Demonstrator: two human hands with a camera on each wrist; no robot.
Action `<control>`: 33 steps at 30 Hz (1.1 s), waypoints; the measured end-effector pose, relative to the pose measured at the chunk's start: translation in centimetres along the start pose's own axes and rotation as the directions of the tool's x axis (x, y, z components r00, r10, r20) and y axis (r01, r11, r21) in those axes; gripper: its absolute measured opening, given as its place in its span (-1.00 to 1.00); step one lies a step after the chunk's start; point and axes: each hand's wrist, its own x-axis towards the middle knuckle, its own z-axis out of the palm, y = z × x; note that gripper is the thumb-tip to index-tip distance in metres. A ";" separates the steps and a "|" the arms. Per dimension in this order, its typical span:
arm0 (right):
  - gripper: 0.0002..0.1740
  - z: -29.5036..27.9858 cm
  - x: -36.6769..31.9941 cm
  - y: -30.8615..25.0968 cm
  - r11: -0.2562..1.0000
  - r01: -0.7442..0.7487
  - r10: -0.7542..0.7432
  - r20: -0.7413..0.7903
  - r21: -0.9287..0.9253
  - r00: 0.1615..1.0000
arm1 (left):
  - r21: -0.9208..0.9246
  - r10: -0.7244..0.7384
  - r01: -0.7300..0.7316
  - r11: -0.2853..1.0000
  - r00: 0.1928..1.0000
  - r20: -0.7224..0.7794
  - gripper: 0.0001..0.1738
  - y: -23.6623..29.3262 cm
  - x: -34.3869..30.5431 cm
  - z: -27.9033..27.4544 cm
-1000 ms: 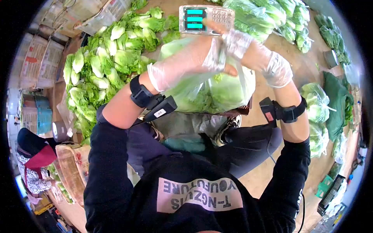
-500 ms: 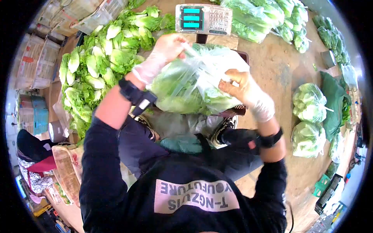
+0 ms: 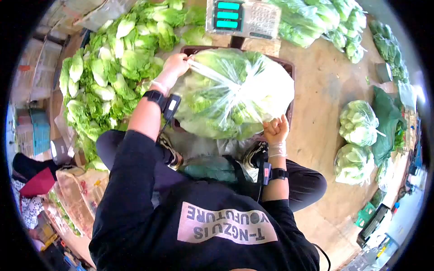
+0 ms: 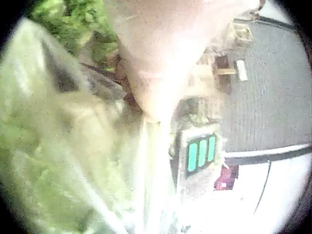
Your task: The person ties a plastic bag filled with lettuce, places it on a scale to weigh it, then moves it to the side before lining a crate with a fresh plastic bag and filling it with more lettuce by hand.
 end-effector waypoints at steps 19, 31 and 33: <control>-0.75 23.2 0.6 -4.0 -0.564 0.648 -0.085 0.816 -0.512 0.571 | -0.812 0.667 -0.371 0.450 0.745 0.030 -0.10 17.1 -5.8 -1.9; -0.79 13.0 3.3 -3.0 0.847 0.356 -0.324 0.148 -0.395 0.934 | -0.661 0.060 0.076 0.747 0.982 0.181 -0.84 14.2 -0.9 -1.7; -0.77 9.5 1.6 -0.2 0.630 0.333 -0.226 0.245 -0.701 0.943 | -0.568 -0.043 0.112 0.815 0.990 0.133 -0.84 13.9 -0.3 -0.1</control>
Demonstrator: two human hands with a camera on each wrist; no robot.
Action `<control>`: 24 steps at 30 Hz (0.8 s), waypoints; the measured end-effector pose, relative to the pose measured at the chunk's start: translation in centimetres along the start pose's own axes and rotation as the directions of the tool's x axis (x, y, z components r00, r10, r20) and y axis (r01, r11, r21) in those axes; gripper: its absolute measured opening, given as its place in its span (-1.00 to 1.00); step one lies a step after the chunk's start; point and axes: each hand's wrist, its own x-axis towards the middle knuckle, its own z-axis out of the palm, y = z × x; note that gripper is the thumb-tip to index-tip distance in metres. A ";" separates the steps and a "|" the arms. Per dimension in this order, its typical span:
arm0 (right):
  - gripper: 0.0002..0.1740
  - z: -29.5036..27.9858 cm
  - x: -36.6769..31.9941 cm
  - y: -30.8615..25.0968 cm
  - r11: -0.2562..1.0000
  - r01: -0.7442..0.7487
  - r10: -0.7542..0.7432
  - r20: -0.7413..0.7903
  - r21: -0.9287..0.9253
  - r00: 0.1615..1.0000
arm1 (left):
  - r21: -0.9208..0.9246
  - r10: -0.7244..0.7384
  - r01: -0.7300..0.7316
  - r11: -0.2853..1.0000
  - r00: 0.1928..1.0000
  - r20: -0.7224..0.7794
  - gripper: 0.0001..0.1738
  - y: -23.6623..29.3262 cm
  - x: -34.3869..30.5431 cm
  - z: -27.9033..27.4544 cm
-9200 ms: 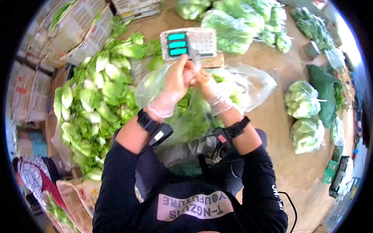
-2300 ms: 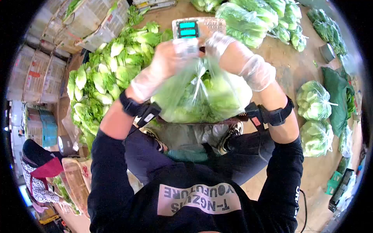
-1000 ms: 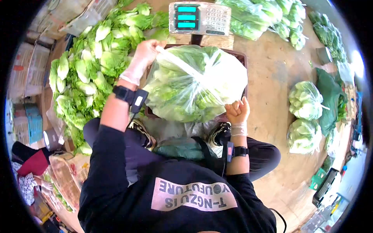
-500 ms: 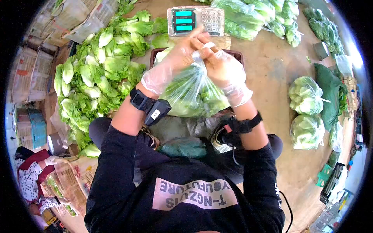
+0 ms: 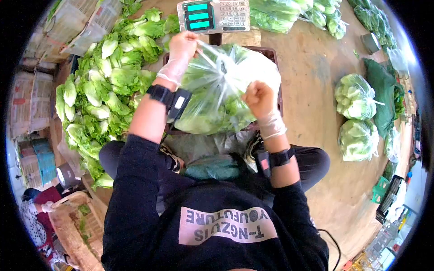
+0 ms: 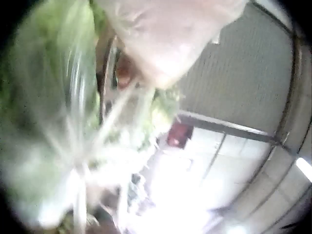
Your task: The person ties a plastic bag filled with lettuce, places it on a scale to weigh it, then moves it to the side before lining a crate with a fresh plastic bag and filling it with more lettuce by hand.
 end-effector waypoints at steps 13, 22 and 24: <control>-0.94 2.5 -8.3 -1.2 0.224 0.562 0.074 0.589 -0.796 0.805 | 0.833 0.303 -0.370 0.411 0.918 0.258 -0.82 -0.2 5.5 6.7; -0.78 1.0 -5.8 -7.1 0.987 -0.147 0.132 0.196 0.066 0.972 | 0.489 -0.146 -0.366 0.792 0.664 0.734 -0.65 2.8 -0.3 2.3; -0.76 1.0 -5.4 -7.7 0.962 -0.210 0.169 0.225 0.176 0.960 | 0.380 0.022 -0.424 0.822 0.691 0.722 -0.68 2.1 -4.4 2.5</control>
